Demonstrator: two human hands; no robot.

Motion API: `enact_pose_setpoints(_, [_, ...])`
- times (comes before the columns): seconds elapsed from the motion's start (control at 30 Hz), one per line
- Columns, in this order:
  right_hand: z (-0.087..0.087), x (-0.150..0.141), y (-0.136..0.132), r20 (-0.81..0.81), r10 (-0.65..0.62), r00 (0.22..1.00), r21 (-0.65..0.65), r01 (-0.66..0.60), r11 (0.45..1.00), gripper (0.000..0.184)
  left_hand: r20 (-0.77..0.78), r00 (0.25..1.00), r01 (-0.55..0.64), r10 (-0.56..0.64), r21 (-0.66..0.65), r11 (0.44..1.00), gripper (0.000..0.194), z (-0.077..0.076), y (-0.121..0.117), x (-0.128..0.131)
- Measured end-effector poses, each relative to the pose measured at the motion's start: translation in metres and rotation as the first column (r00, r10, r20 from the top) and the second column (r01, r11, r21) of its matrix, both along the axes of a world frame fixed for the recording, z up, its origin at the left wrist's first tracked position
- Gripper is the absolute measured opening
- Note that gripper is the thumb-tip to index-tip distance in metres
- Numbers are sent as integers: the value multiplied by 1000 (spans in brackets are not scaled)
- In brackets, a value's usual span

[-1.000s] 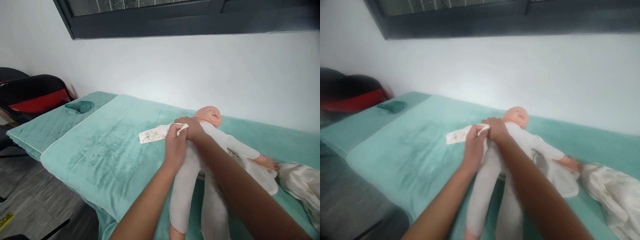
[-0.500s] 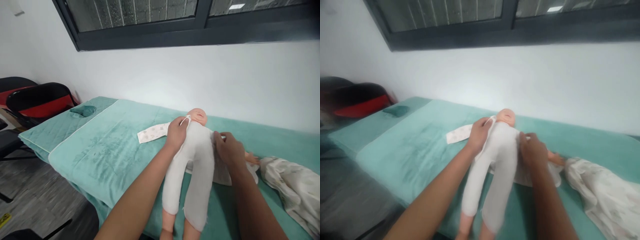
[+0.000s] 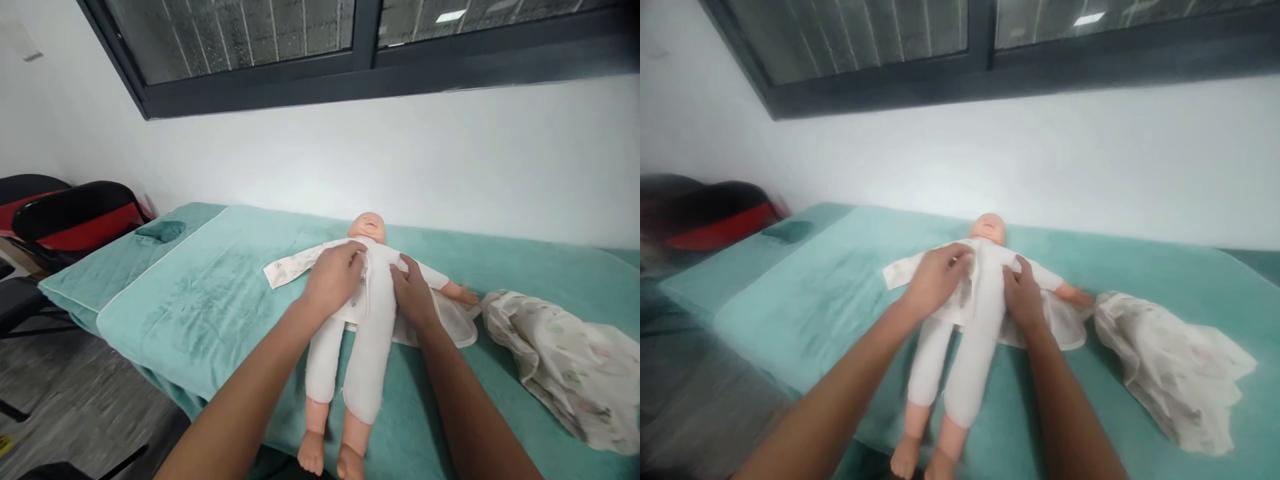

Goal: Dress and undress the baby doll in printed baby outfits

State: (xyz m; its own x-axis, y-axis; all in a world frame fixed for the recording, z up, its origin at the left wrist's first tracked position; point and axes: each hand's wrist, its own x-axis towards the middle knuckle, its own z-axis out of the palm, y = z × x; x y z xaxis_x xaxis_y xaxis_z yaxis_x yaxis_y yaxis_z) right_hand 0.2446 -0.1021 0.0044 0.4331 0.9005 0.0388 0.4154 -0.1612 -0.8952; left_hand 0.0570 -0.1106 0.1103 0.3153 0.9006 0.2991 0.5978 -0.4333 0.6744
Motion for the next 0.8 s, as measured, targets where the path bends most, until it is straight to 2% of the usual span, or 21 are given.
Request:
enact_pose_setpoints(0.03, [-1, -1, 0, -15, -22, 1000, 27, 22, 999, 67, -11, 999, -35, 36, 86, 996, 31, -5, 7, -3])
enact_pose_setpoints(0.1, [-4, -4, 2, -71, -61, 996, 90, 68, 994, 66, -58, 998, -31, 39, 137, 990, 33, -17, 23, -4])
enact_pose_setpoints(0.23, [-9, -6, 8, -225, -23, 974, 171, 63, 983, 52, -276, 955, 145, -108, 117, 983, 37, -31, 45, 12])
enact_pose_setpoints(0.3, [-10, -6, 9, -289, 5, 957, 205, 56, 977, 45, -383, 916, 189, -122, 141, 972, 37, -30, 51, 25])
enact_pose_setpoints(0.37, [-10, -6, 9, -397, 59, 916, 262, 52, 964, 44, -423, 897, 205, -133, 132, 970, 37, -25, 58, 38])
enact_pose_setpoints(0.47, [-8, -7, 8, -561, 232, 795, 385, 2, 923, 40, -339, 923, 233, -183, 116, 965, 37, -16, 71, 56])
enact_pose_setpoints(0.53, [-4, -9, 8, -585, 344, 734, 441, -68, 895, 33, -305, 921, 285, -243, 101, 953, 37, -12, 80, 70])
enact_pose_setpoints(0.63, [3, -12, 5, -558, 460, 691, 477, -187, 859, 26, -445, 825, 404, -349, 33, 914, 46, -9, 89, 93])
enact_pose_setpoints(0.7, [6, -11, 4, -520, 509, 686, 489, -249, 836, 31, -584, 735, 444, -345, 29, 896, 48, -8, 92, 107])
enact_pose_setpoints(0.8, [6, 1, 3, -400, 567, 720, 444, -389, 807, 31, -696, 637, 494, -332, 38, 869, 36, -6, 95, 117])
